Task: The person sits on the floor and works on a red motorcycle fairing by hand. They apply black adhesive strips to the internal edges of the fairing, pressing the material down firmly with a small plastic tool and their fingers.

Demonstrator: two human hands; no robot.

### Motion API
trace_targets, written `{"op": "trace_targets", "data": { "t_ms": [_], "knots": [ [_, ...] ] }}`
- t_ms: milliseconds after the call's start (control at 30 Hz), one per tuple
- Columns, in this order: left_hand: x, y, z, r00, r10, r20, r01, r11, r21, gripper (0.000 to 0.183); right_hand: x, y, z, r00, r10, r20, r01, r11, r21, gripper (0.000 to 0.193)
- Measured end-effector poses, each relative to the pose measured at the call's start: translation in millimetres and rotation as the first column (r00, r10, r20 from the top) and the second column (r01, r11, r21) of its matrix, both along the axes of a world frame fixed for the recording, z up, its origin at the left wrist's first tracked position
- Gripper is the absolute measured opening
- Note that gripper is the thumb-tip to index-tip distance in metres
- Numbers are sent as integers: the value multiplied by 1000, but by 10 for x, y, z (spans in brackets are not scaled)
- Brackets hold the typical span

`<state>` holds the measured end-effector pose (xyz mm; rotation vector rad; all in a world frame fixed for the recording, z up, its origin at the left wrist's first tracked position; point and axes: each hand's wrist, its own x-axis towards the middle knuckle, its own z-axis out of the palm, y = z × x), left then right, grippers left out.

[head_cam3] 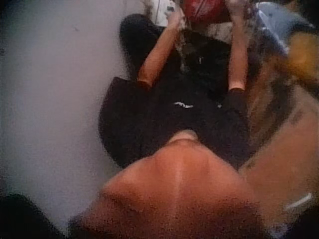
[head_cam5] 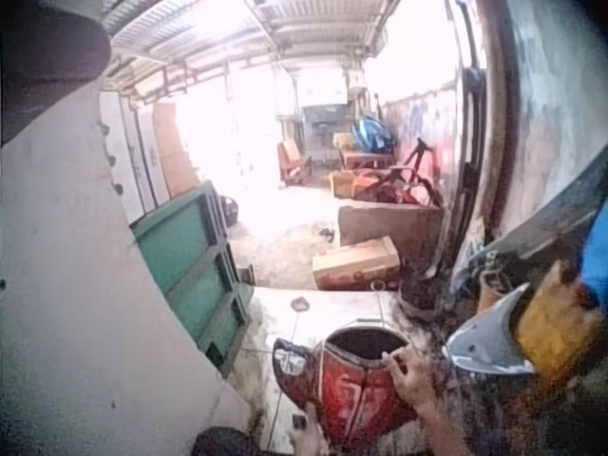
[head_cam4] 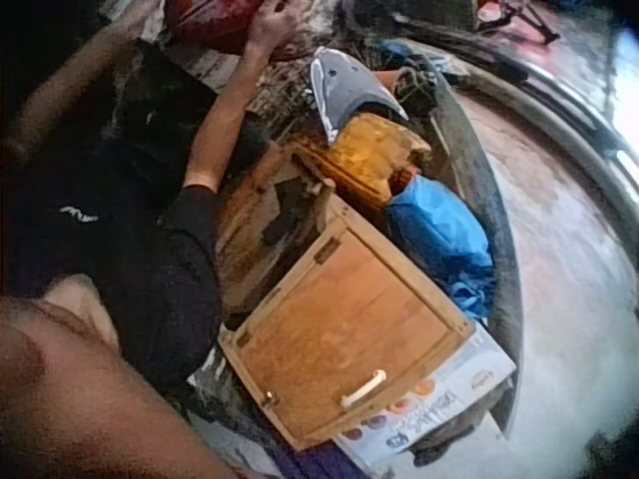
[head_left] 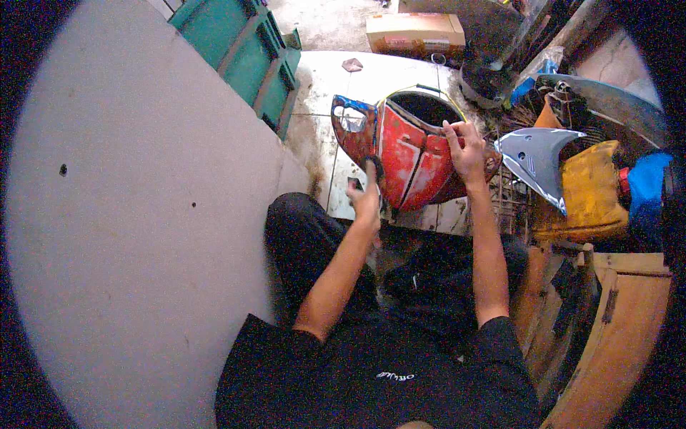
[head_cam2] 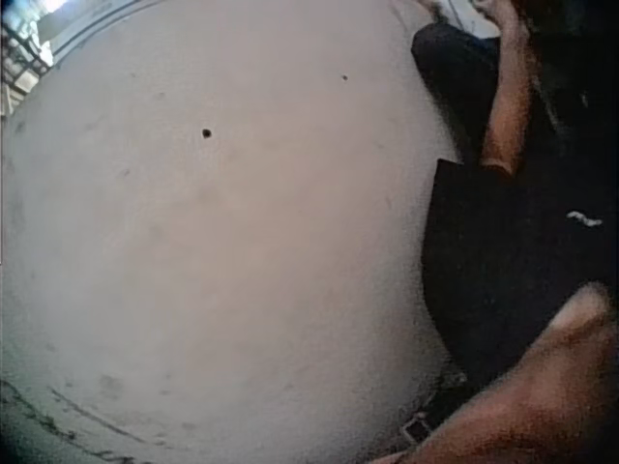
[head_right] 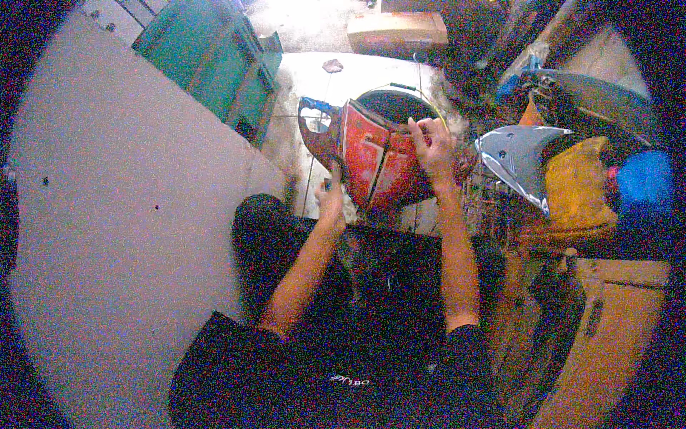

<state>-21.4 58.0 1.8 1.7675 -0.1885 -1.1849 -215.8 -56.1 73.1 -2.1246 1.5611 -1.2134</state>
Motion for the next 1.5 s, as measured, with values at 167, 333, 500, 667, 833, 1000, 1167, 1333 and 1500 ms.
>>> {"op": "trace_targets", "data": {
  "t_ms": [167,333,500,667,833,1000,1167,1333,1500],
  "knots": [
    [334,-431,-120,945,307,-117,-321,937,-140,120,126,-33,-20,999,28,-20,-28,1000,-8,29],
    [-16,19,-188,988,64,-140,-46,991,126,125,101,20,33,1000,-17,-14,17,1000,22,30],
    [416,-596,-36,961,258,-96,-269,954,-132,124,96,-36,-52,997,2,-78,-4,1000,-19,32],
    [352,-402,-332,976,218,-15,-218,966,-140,121,104,-45,-43,991,-26,-129,32,999,41,32],
    [488,-471,-153,978,201,49,-197,978,-70,120,149,-9,-33,996,-10,-90,9,1000,-15,31],
    [691,-810,220,948,221,230,-225,974,-11,119,96,-47,-76,999,-13,-33,11,998,-70,28],
    [793,-473,-136,944,186,274,-174,982,-66,116,193,-48,-26,998,-30,-62,24,995,-97,29],
    [694,-691,367,928,179,327,-184,983,-15,112,84,-34,-63,1000,-2,-22,0,997,-83,32],
    [535,-348,200,964,228,133,-197,957,-212,100,83,1,-38,990,-42,-132,42,999,-1,31]
  ]
}}
